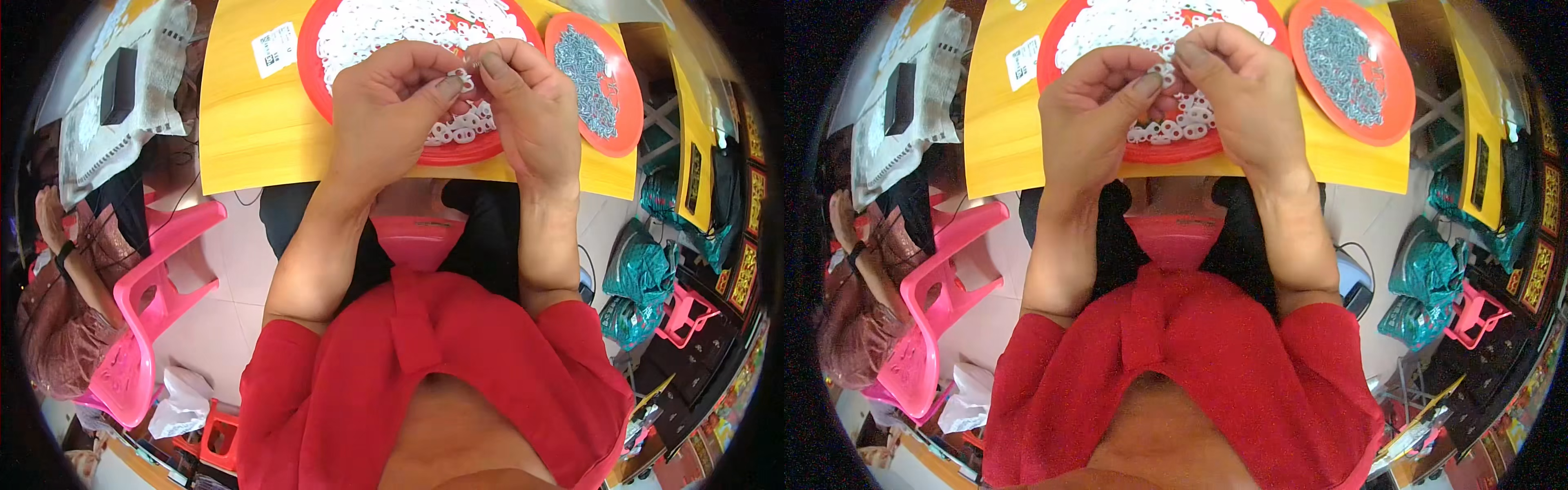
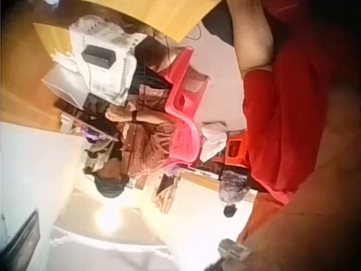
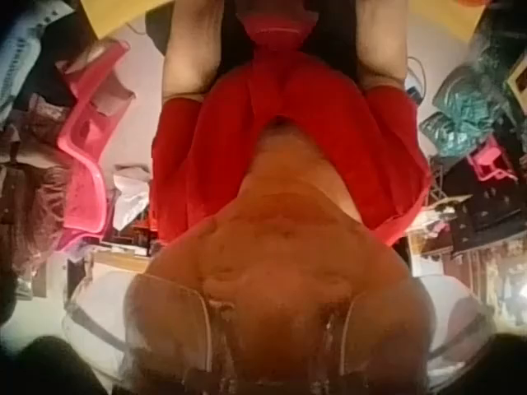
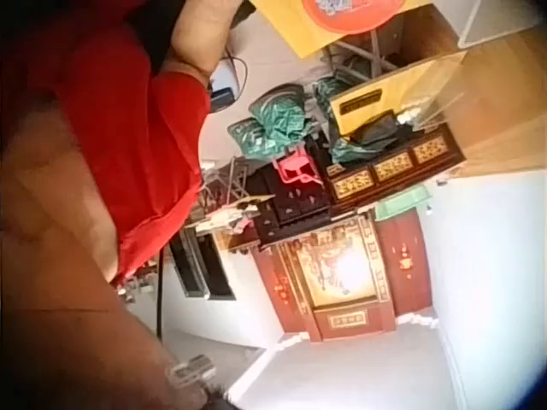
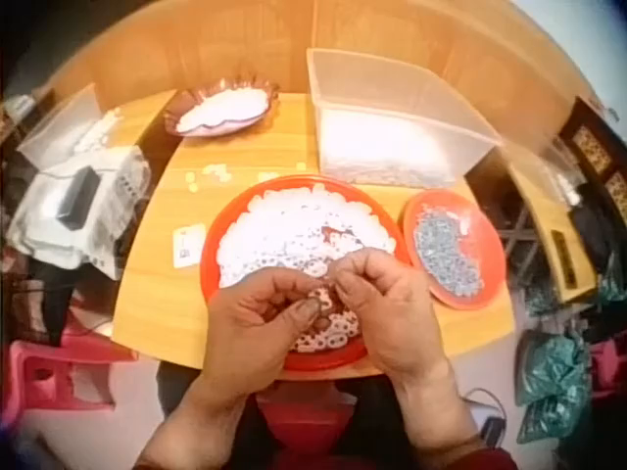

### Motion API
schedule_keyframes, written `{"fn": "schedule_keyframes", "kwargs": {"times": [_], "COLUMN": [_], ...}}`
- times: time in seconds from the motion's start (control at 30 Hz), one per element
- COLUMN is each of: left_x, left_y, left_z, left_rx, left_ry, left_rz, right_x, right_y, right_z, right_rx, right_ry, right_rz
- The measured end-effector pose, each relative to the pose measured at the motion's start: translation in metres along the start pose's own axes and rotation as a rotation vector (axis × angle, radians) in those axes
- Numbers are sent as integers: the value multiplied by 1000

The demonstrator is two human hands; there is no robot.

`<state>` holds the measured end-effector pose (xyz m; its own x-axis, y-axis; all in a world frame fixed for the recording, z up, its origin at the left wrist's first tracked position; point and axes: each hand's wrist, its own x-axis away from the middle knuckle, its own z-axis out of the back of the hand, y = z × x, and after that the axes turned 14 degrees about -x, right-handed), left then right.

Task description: Manually assembling small white plastic components with metal inserts from a tray.

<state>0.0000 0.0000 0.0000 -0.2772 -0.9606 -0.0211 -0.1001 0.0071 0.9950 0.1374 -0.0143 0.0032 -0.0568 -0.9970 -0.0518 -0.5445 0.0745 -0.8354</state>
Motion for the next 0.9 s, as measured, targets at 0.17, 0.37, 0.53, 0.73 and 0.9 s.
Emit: {"fn": "schedule_keyframes", "kwargs": {"times": [0.17,0.37,0.53,0.73,0.9], "left_x": [1,1,1,1,2], "left_y": [0,1,2,1,-2], "left_z": [1,2,1,-1,-2], "left_rx": [39,-42,-6,-68,-162], "left_ry": [-2,1,9,21,70], "left_rz": [-11,-20,2,-31,-25], "right_x": [3,2,3,5,7], "right_y": [-1,2,-1,0,2], "right_z": [-5,2,0,-1,-3], "right_rx": [38,48,40,231,385], "right_ry": [-1,-20,-14,-5,-2], "right_rz": [-10,-30,-22,62,130]}}
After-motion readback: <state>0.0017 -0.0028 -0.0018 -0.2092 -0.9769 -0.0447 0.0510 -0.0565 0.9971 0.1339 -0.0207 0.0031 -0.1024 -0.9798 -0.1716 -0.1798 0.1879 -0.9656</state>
